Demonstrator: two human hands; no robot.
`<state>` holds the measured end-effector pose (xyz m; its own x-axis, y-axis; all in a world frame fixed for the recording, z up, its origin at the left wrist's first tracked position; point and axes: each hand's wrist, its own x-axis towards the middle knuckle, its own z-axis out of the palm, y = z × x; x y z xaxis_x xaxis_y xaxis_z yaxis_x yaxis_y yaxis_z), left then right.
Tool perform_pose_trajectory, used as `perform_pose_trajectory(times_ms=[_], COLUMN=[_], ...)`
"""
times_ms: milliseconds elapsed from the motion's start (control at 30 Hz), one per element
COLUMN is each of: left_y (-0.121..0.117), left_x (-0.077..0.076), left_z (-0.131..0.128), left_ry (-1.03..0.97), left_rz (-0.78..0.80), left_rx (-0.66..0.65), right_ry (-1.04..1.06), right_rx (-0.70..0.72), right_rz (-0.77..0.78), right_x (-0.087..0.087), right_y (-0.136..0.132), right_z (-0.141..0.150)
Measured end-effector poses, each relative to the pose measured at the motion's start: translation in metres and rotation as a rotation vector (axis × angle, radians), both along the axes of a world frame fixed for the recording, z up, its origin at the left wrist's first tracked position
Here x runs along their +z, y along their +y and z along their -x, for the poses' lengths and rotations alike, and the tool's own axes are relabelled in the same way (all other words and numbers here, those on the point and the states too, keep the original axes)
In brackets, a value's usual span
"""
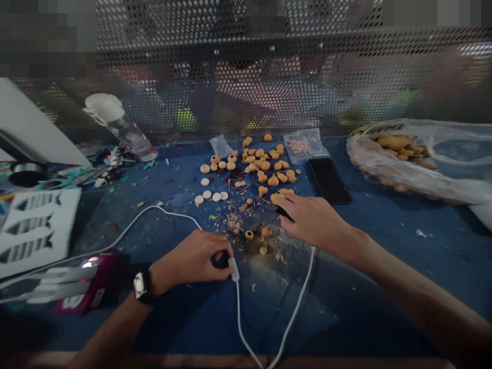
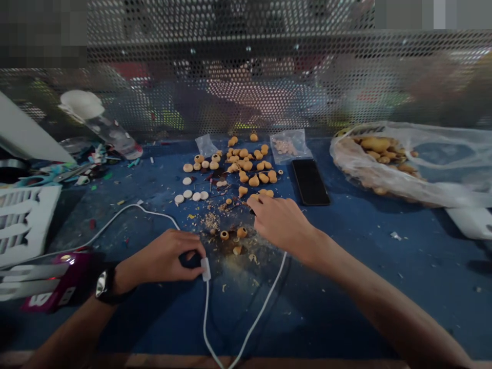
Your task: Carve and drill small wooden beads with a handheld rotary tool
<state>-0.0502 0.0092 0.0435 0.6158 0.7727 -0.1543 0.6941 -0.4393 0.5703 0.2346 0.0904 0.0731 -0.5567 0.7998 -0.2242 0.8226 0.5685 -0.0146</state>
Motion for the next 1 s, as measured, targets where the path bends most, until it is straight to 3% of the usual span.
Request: perform_pose_trajectory(times_ms=[233, 567, 1000], left_y=[0.0030, 0.0047, 0.0044], left_x=[-0.0097, -0.0111, -0.0055], left_z=[-0.0002, -0.0009, -0.0088], left_ry=[-0.021, -0.028, -0.024], left_rz=[-0.010, 0.000, 0.069], left_rx=[0.028, 0.013, 0.096], right_ry=[0.002, 0.052, 0.076], right_rx=[-0.021, 0.004, 0.007], right_rz=[-0.019, -0.049, -0.059], right_x=[0.0039, 0.0017, 0.0065], right_y=[-0.0032, -0.0038, -0.0060], right_z=[0.0020, -0.0001, -0.0005])
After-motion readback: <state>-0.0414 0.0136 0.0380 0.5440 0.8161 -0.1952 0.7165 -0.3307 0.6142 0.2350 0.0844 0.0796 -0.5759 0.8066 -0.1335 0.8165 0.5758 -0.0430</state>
